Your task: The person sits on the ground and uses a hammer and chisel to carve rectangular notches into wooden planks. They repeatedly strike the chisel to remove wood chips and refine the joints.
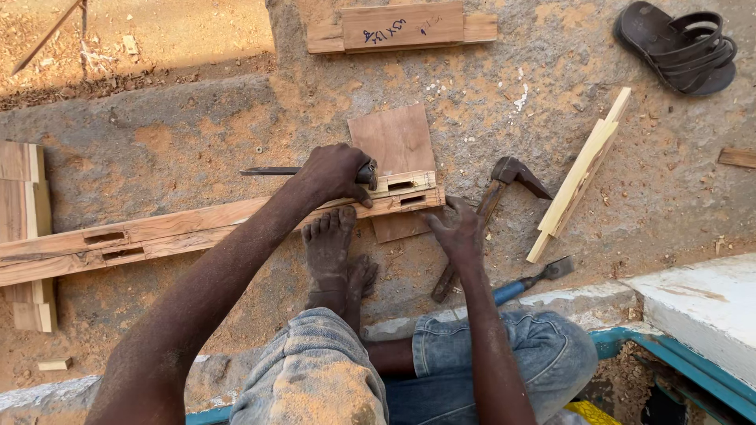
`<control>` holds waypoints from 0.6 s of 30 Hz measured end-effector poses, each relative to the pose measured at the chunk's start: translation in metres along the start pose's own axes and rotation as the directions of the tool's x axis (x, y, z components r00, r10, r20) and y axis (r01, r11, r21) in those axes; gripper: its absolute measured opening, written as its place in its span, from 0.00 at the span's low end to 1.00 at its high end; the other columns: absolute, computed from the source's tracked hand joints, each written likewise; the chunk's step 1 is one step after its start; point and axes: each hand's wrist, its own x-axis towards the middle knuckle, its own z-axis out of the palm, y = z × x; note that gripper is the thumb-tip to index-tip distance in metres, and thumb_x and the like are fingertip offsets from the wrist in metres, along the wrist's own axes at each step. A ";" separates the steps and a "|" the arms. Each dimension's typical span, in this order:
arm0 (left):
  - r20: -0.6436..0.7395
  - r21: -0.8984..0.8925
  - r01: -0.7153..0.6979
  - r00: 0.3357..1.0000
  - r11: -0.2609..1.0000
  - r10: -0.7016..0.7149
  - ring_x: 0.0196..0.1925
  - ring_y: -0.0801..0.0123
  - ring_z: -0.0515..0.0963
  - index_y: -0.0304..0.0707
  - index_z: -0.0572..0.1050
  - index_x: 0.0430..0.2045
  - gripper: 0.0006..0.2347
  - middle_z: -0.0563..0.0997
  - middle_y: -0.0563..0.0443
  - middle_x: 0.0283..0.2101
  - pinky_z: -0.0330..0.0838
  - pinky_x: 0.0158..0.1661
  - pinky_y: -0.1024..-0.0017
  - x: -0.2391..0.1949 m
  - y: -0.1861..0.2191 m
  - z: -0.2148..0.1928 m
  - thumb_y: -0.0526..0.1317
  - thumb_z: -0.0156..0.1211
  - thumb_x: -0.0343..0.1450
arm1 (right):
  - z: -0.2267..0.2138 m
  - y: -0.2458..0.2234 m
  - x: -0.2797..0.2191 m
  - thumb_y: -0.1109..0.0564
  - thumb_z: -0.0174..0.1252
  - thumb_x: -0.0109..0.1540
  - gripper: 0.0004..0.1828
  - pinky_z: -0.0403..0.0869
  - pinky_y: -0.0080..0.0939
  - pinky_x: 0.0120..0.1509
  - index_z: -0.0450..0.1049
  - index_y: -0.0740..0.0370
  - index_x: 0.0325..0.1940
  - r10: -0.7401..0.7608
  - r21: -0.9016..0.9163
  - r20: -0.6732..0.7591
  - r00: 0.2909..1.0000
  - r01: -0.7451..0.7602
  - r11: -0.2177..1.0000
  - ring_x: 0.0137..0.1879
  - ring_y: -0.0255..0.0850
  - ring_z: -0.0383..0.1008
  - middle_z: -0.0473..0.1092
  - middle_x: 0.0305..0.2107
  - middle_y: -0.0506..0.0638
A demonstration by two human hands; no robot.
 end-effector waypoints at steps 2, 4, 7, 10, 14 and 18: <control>0.011 0.085 -0.042 0.999 0.995 0.042 0.34 0.64 0.82 0.45 0.81 0.30 0.24 0.84 0.53 0.30 0.77 0.38 0.59 0.004 -0.001 0.001 0.59 0.81 0.52 | -0.021 0.020 -0.005 0.46 0.72 0.60 0.27 0.76 0.52 0.63 0.78 0.64 0.57 0.097 0.041 -0.083 0.992 -0.094 0.995 0.56 0.52 0.80 0.77 0.51 0.61; -0.015 0.154 -0.068 0.997 0.986 0.071 0.31 0.66 0.81 0.46 0.80 0.29 0.17 0.83 0.53 0.28 0.77 0.35 0.61 0.003 -0.004 0.000 0.53 0.78 0.57 | -0.034 0.032 -0.007 0.47 0.68 0.61 0.24 0.79 0.51 0.61 0.78 0.65 0.55 0.259 0.101 -0.170 0.951 -0.245 0.964 0.52 0.51 0.83 0.79 0.48 0.60; -0.116 0.237 -0.106 0.984 0.966 0.137 0.26 0.69 0.81 0.45 0.79 0.27 0.07 0.81 0.53 0.26 0.79 0.30 0.65 -0.001 -0.010 -0.002 0.44 0.71 0.66 | -0.032 0.039 -0.009 0.49 0.69 0.59 0.29 0.77 0.54 0.58 0.73 0.68 0.58 0.364 0.072 -0.220 0.905 -0.357 0.931 0.50 0.54 0.82 0.78 0.46 0.64; -0.238 0.304 -0.165 0.941 0.938 0.242 0.25 0.67 0.80 0.40 0.77 0.25 0.09 0.79 0.51 0.26 0.79 0.29 0.64 -0.009 -0.012 0.002 0.44 0.70 0.66 | -0.013 0.040 -0.014 0.51 0.73 0.54 0.40 0.73 0.60 0.54 0.65 0.76 0.63 0.317 -0.065 -0.242 0.917 -0.342 0.938 0.48 0.64 0.76 0.74 0.45 0.72; -0.324 0.308 -0.164 0.908 0.937 0.266 0.26 0.63 0.80 0.37 0.77 0.24 0.11 0.79 0.48 0.27 0.79 0.30 0.60 -0.016 -0.007 0.001 0.44 0.71 0.65 | 0.003 0.050 -0.011 0.53 0.70 0.53 0.41 0.74 0.61 0.50 0.64 0.75 0.64 0.412 -0.073 -0.235 0.880 -0.438 0.896 0.44 0.66 0.77 0.74 0.40 0.72; -0.315 0.235 -0.130 0.928 0.963 0.202 0.25 0.62 0.80 0.36 0.77 0.28 0.15 0.80 0.47 0.28 0.79 0.29 0.60 -0.033 0.015 -0.022 0.48 0.74 0.64 | -0.001 0.060 -0.007 0.54 0.66 0.54 0.21 0.74 0.51 0.45 0.72 0.72 0.43 0.503 0.267 -0.116 0.856 -0.461 0.846 0.36 0.51 0.77 0.75 0.31 0.62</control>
